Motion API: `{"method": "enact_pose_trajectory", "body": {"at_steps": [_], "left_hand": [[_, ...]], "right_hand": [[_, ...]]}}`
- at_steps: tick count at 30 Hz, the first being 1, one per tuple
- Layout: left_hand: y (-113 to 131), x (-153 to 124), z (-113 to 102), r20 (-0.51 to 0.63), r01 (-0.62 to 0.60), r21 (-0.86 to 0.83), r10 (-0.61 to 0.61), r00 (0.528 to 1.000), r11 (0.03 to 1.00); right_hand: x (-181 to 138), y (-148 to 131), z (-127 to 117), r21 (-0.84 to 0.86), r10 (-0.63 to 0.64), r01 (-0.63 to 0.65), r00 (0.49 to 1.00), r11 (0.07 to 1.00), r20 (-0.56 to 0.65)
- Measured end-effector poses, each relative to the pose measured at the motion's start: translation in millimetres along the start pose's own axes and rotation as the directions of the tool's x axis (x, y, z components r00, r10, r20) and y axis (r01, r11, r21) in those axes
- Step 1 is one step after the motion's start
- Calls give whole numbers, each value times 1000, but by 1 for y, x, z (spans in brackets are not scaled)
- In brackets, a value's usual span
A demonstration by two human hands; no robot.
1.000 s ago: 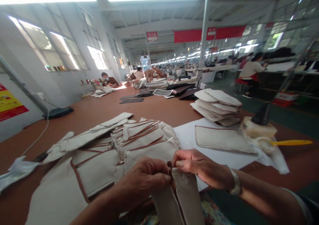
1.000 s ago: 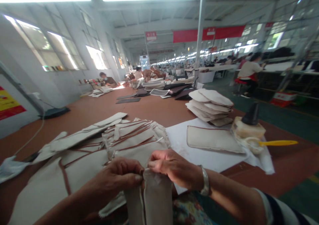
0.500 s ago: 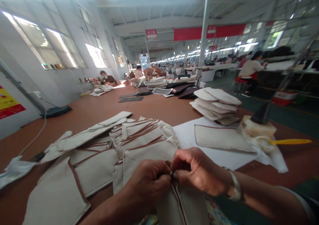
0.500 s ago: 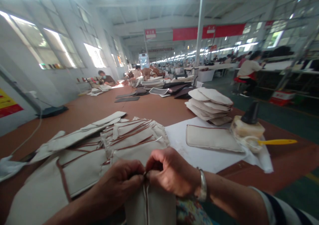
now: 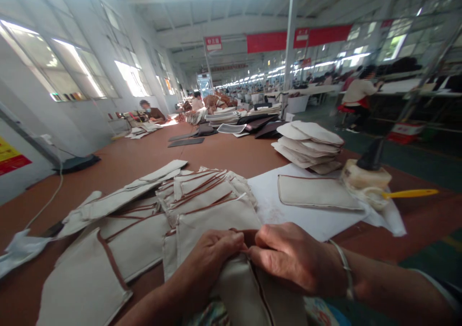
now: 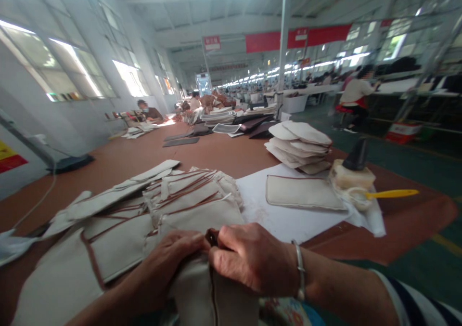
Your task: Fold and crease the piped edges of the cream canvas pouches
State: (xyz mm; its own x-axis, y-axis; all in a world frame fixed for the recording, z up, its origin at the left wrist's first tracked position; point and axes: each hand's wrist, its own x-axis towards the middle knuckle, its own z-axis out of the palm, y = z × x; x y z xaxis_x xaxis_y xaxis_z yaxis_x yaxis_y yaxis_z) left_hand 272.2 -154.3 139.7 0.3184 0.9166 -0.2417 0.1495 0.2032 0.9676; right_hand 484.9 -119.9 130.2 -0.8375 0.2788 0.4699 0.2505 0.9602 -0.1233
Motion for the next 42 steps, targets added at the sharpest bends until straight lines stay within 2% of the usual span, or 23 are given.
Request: {"method": "enact_pose_trajectory", "body": {"at_steps": [2,4,6,7,8,9,11,12,13,16,20,25,27,29,32,33,34,37,38,40,42], "left_hand": [[-2,2,4,-7,86,-109,-87,996,990],[-6,4,7,-8,140,-137,-143,990,981],[-10,5,7,4,131,-112,-132,991,985],[-11,5,7,10,112,-101,-112,994,989],[-12,5,6,24,89,-92,-87,996,992],[-13,4,6,41,61,-88,-58,997,994],[-12,3,5,80,6,-86,1,997,996],[-11,2,5,94,-19,-71,25,995,997],[-10,1,5,100,-44,-42,48,994,998],[-4,0,5,90,-94,77,86,992,993],[1,-2,6,65,-71,124,63,996,990],[0,-5,7,69,-32,8,32,997,999],[-4,-4,8,71,-24,-63,29,997,998],[-10,-4,9,75,-1,-130,11,997,992],[-16,-2,9,89,19,-190,-2,996,982],[-17,-2,9,88,4,-192,13,996,981],[-16,-2,9,85,-25,-175,40,996,984],[-6,-3,8,111,-156,-8,156,981,988],[-1,-3,6,129,-200,71,190,973,977],[8,-3,3,154,-263,210,234,960,942],[16,-4,-1,157,-257,285,219,963,924]], "right_hand": [[-2,-1,0,-36,0,-1,1000,999,-16],[-5,-1,2,-22,-13,13,999,1000,-35],[-10,-1,4,114,-14,24,996,993,-90],[-13,-2,5,249,42,-10,992,968,-122],[-15,-2,5,423,148,-77,979,903,-137],[-16,-2,4,598,290,-165,950,784,-118],[-15,-1,0,817,512,-316,859,483,30],[-13,1,-3,851,551,-366,827,378,111],[-12,3,-6,860,546,-398,819,320,176],[-7,10,-13,861,433,-446,844,243,315],[-7,16,-10,888,345,-453,849,79,402],[-8,12,1,914,402,-403,845,46,352],[-7,7,6,922,427,-381,846,62,321],[-7,1,10,905,472,-387,840,179,266],[-8,-1,11,806,511,-382,852,452,117],[-8,0,9,791,500,-375,860,484,102],[-8,2,5,803,477,-372,870,466,126],[-4,12,-12,865,384,-426,870,264,310],[-1,15,-18,860,347,-446,870,248,351],[7,17,-29,829,297,-471,873,303,388],[14,16,-33,791,291,-489,868,368,402]]}}
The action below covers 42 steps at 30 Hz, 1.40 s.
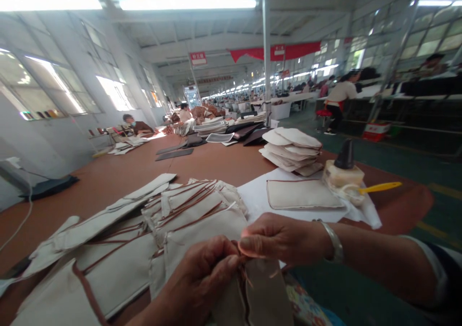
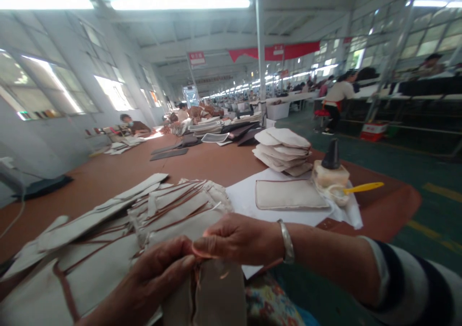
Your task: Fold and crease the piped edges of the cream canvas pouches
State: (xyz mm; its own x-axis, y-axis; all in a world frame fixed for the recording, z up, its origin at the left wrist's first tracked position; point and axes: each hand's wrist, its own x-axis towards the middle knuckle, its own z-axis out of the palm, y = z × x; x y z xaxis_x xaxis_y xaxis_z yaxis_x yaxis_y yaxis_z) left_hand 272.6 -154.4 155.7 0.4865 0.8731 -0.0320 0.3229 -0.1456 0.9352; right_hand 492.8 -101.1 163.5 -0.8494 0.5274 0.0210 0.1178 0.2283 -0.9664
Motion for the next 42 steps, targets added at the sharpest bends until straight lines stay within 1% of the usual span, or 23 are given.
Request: {"method": "enact_pose_trajectory", "body": {"at_steps": [1,3,5,7,10,12,15,18,19,20,21,22,23,24,25,26,28,30,33,35,38,40,42], "left_hand": [[2,0,-3,7,28,-9,-28,1000,1000],[4,-1,-8,6,64,-127,-64,998,990],[5,-3,-12,-21,59,-287,-68,998,956],[7,-4,-13,-36,60,-388,-80,996,920],[10,-2,-10,-45,160,-422,-197,979,892],[12,0,-6,-74,197,-439,-253,965,877],[14,1,-2,-78,197,-459,-260,962,866],[14,0,1,-74,176,-449,-233,970,876],[14,-2,1,-102,149,-404,-206,973,903],[13,-3,2,-163,98,-318,-156,974,943],[11,-5,2,-250,24,-185,-71,966,982],[8,-6,2,-339,-64,-15,55,939,998],[5,-7,2,-397,-155,167,211,893,974],[2,-9,1,-409,-240,332,368,835,912],[-3,-10,1,-375,-312,466,504,778,828],[-7,-10,0,-310,-367,567,604,734,737],[-14,-11,-2,-169,-431,705,724,669,563],[-18,-11,-3,-68,-429,796,768,637,427],[-18,-10,-2,2,-379,870,767,642,315],[-14,-9,1,24,-345,896,744,668,281],[-11,-8,7,26,-308,915,721,692,262],[-14,-6,11,7,-274,928,724,690,252],[-18,-5,15,4,-237,948,735,679,214]], "right_hand": [[2,-1,1,-16,4,-4,1000,1000,-8],[6,0,5,9,-15,16,999,1000,-34],[9,5,7,77,-63,66,997,995,-32],[10,11,7,156,-75,78,997,985,-23],[10,15,6,195,-63,64,998,979,-13],[10,15,5,212,-74,72,997,974,-1],[11,15,4,247,-86,84,996,965,1],[10,15,5,277,-64,67,998,959,-21],[10,16,5,281,-52,60,998,958,-37],[10,16,6,282,-40,55,997,958,-59],[9,17,7,277,-32,54,996,959,-84],[9,17,8,266,-23,51,994,963,-107],[9,18,9,252,-10,41,992,967,-124],[9,18,10,243,9,24,991,970,-132],[8,18,11,238,29,3,991,971,-129],[8,18,13,240,48,-18,992,971,-119],[8,17,17,264,76,-45,991,963,-108],[8,16,20,284,100,-60,987,957,-125],[7,14,23,287,173,-120,971,950,-165],[7,13,24,263,213,-162,961,951,-178],[6,15,24,199,211,-170,955,965,-207],[6,18,23,175,198,-160,954,971,-226],[5,21,21,132,194,-167,954,977,-228]]}}
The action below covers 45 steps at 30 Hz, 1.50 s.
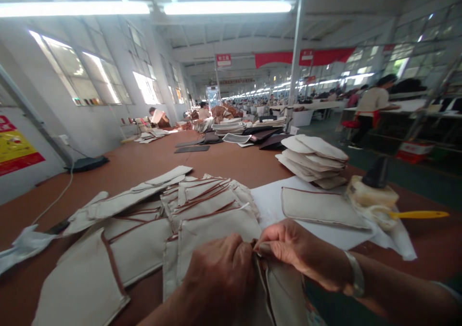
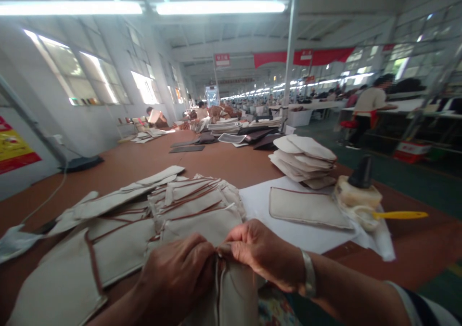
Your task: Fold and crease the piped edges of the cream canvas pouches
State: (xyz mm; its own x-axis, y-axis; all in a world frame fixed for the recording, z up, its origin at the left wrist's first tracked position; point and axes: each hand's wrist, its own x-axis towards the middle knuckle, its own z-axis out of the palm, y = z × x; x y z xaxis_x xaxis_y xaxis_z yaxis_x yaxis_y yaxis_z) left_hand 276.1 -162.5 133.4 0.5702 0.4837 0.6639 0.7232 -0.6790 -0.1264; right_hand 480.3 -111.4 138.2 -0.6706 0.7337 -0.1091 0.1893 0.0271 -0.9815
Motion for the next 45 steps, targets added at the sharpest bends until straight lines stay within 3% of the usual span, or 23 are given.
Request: {"method": "enact_pose_trajectory", "body": {"at_steps": [3,7,9,14,22,26,29,31,32,34,37,39,41,45], "left_hand": [[-1,-5,6,-41,-3,55,5,999,998],[-7,-8,9,15,77,-244,-76,997,967],[-10,-8,9,43,71,-321,-60,997,944],[-12,-4,11,5,-128,-118,130,992,985],[0,-1,23,38,-50,-68,53,998,996],[-1,-8,26,12,-140,6,140,990,990],[-3,-9,22,18,-97,-169,101,995,981],[-3,-4,18,142,136,-430,-81,986,893],[-4,1,16,250,290,-538,-178,952,791],[-5,10,13,491,546,-647,-258,832,532],[-8,17,14,762,775,-606,-152,630,179],[-10,17,17,837,840,-541,-77,542,37],[-9,15,19,846,848,-531,-68,529,-4],[-5,15,20,802,806,-591,-79,592,35]], "right_hand": [[-1,1,-5,-135,-17,20,1000,991,25],[-2,3,-13,-212,-60,75,995,974,75],[-2,5,-16,-214,-64,81,994,973,83],[0,9,-16,-211,-35,44,998,977,45],[1,13,-18,-185,-51,61,997,981,59],[0,18,-25,-264,-69,88,994,961,81],[-3,18,-29,-352,-69,103,992,930,110],[-5,17,-29,-355,-77,115,990,928,119],[-6,16,-29,-346,-86,124,989,930,123],[-6,14,-28,-342,-107,148,985,928,136],[-6,12,-27,-349,-131,183,977,919,169],[-6,10,-28,-348,-137,197,972,917,189],[-7,9,-31,-366,-141,209,968,907,206],[-6,11,-33,-357,-182,275,945,893,273]]}}
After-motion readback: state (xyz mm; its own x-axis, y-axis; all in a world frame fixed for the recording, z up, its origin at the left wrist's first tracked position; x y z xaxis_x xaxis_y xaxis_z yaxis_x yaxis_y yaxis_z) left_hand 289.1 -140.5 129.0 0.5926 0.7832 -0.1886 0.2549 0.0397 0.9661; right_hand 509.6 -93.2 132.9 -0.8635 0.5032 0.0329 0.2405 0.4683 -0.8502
